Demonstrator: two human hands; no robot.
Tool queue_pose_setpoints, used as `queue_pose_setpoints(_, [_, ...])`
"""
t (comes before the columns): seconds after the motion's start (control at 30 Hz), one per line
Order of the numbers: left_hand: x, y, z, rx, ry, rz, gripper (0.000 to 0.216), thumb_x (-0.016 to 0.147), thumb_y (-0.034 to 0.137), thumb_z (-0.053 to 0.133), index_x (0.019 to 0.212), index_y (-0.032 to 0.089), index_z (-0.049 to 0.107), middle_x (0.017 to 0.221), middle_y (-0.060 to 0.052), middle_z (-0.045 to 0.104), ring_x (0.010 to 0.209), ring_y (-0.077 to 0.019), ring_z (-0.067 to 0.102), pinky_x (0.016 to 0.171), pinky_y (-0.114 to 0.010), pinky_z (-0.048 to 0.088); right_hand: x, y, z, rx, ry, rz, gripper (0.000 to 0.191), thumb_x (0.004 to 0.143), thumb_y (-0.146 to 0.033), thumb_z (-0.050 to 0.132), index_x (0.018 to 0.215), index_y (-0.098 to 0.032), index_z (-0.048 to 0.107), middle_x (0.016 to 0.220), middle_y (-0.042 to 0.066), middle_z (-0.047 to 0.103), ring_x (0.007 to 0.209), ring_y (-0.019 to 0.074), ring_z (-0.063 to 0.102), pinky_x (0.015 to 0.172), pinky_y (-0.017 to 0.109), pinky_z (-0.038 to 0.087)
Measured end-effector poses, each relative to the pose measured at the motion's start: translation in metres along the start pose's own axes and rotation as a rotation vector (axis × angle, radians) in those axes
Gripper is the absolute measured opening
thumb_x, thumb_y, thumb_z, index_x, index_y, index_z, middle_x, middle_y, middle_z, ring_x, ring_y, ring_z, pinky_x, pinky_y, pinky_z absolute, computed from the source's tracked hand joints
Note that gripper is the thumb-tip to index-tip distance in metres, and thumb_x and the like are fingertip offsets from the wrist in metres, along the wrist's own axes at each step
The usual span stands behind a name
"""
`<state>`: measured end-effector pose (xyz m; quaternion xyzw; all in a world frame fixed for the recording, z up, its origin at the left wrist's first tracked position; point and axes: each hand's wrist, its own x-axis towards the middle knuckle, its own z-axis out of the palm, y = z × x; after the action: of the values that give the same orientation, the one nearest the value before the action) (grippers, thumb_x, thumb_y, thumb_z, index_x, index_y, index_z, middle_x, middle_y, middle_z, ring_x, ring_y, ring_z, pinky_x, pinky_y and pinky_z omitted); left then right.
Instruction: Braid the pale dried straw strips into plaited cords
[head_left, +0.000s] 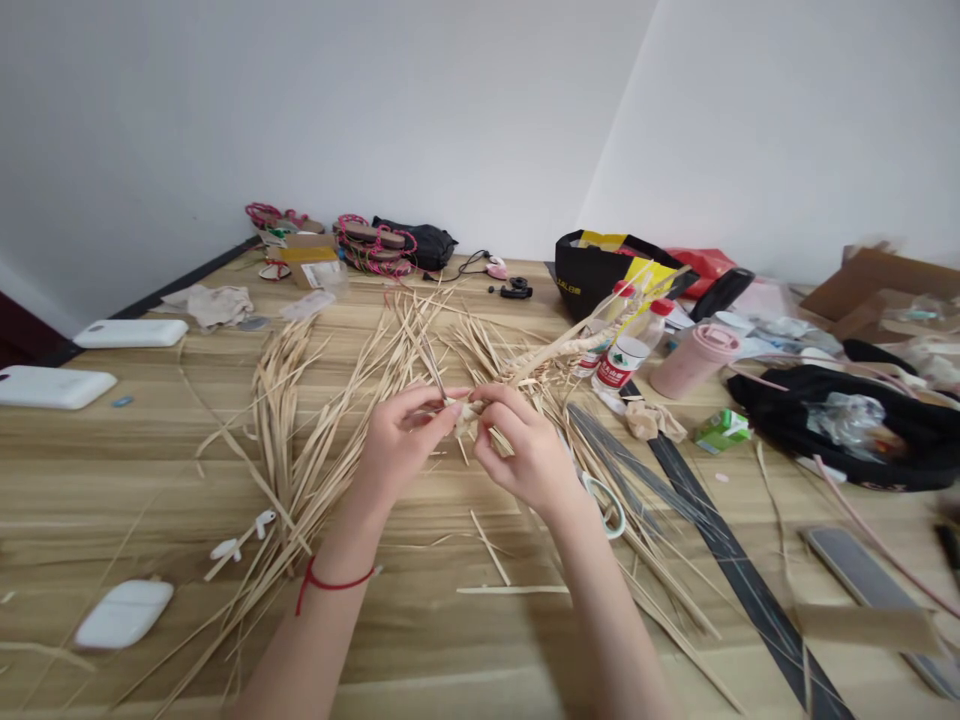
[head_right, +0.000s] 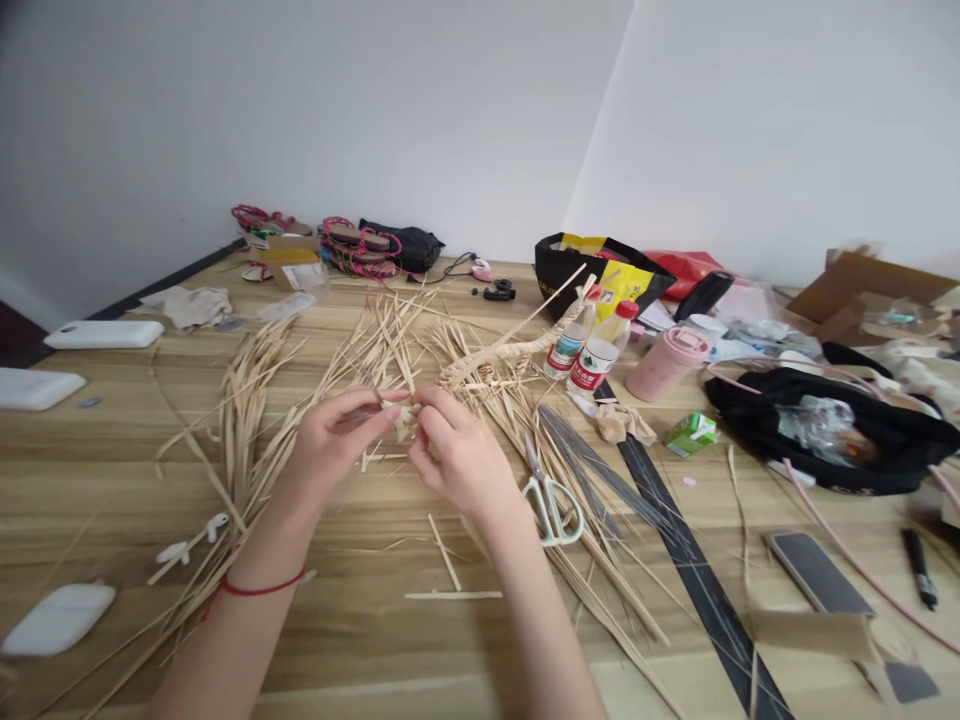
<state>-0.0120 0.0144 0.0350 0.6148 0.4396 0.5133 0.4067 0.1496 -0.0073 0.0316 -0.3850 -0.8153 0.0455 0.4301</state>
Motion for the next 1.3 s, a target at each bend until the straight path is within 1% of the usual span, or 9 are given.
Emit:
queue_pose_setpoints(0.17, [0.001,-0.005,0.000,-0.078,-0.012,-0.057,0.019,0.068,0.032,0.074,0.081,0.017,0.073,0.089,-0.006,0.073,0.082,-0.0193,0.068,0.077,-0.028,0.055,0.000,0.000,-0.001,0.003,-0.002,0.001,0.013,0.080,-0.009,0.046,0.079,-0.021,0.048,0.111,0.012,0.060,0.101,0.0202,0.061,0.085,0.033,0.051])
queue_pose_setpoints(0.33, [0.002,-0.011,0.001,-0.113,-0.008,-0.082,0.022,0.067,0.033,0.076,0.081,0.017,0.073,0.089,-0.007,0.074,0.083,-0.0207,0.069,0.078,-0.029,0.056,0.000,0.000,-0.001,0.016,0.027,0.023,0.013,0.079,-0.008,0.047,0.078,-0.021,0.047,0.109,0.012,0.060,0.099,0.0197,0.061,0.084,0.032,0.050])
queue_pose_setpoints(0.43, [0.003,-0.011,-0.002,-0.081,-0.029,-0.060,0.022,0.069,0.036,0.074,0.082,0.017,0.073,0.090,-0.007,0.074,0.083,-0.0212,0.069,0.078,-0.030,0.056,0.001,-0.001,-0.001,0.027,0.032,0.061,0.013,0.079,-0.009,0.048,0.077,-0.022,0.047,0.107,0.011,0.060,0.096,0.0192,0.061,0.083,0.032,0.050])
queue_pose_setpoints(0.6, [0.004,-0.003,-0.007,0.029,-0.138,0.048,0.023,0.081,0.038,0.062,0.087,0.019,0.074,0.096,-0.007,0.072,0.089,-0.0196,0.066,0.083,-0.030,0.053,0.002,-0.001,-0.001,0.041,0.025,0.115,0.014,0.076,-0.008,0.048,0.073,-0.022,0.046,0.101,0.009,0.061,0.091,0.0191,0.062,0.079,0.030,0.050])
queue_pose_setpoints(0.7, [0.004,-0.001,-0.007,0.017,-0.108,0.065,0.021,0.079,0.037,0.064,0.087,0.019,0.074,0.099,-0.008,0.071,0.095,-0.0204,0.065,0.085,-0.030,0.052,0.002,-0.001,-0.001,0.048,0.000,0.121,0.015,0.073,-0.007,0.048,0.073,-0.022,0.045,0.100,0.009,0.061,0.090,0.0190,0.062,0.079,0.030,0.050])
queue_pose_setpoints(0.83, [0.004,-0.005,-0.005,-0.105,-0.059,-0.019,0.022,0.075,0.035,0.069,0.088,0.018,0.073,0.093,-0.008,0.073,0.089,-0.0209,0.067,0.083,-0.032,0.054,0.002,-0.001,-0.001,0.071,-0.010,0.122,0.016,0.071,-0.007,0.049,0.071,-0.022,0.044,0.101,0.009,0.062,0.090,0.0188,0.063,0.080,0.030,0.050])
queue_pose_setpoints(0.93, [0.005,-0.008,-0.005,-0.139,-0.044,-0.037,0.019,0.072,0.033,0.072,0.084,0.018,0.073,0.089,-0.007,0.074,0.087,-0.0207,0.068,0.085,-0.033,0.054,0.002,-0.001,-0.002,0.095,-0.022,0.134,0.017,0.069,-0.006,0.050,0.069,-0.022,0.044,0.103,0.009,0.062,0.090,0.0186,0.063,0.081,0.030,0.049])
queue_pose_setpoints(1.07, [0.006,-0.011,-0.007,-0.121,-0.024,-0.035,0.017,0.071,0.033,0.073,0.078,0.017,0.073,0.085,-0.007,0.074,0.086,-0.0209,0.069,0.085,-0.034,0.054,0.002,-0.001,-0.003,0.124,-0.034,0.138,0.017,0.068,-0.007,0.051,0.067,-0.022,0.043,0.104,0.009,0.062,0.092,0.0192,0.063,0.082,0.031,0.049])
queue_pose_setpoints(1.3, [0.005,-0.016,-0.007,-0.050,0.032,0.002,0.021,0.073,0.036,0.071,0.079,0.016,0.072,0.088,-0.008,0.073,0.085,-0.0212,0.068,0.083,-0.034,0.054,0.001,0.003,-0.003,0.131,-0.060,0.131,0.016,0.068,-0.007,0.051,0.067,-0.022,0.045,0.107,0.009,0.061,0.094,0.0197,0.063,0.084,0.032,0.048])
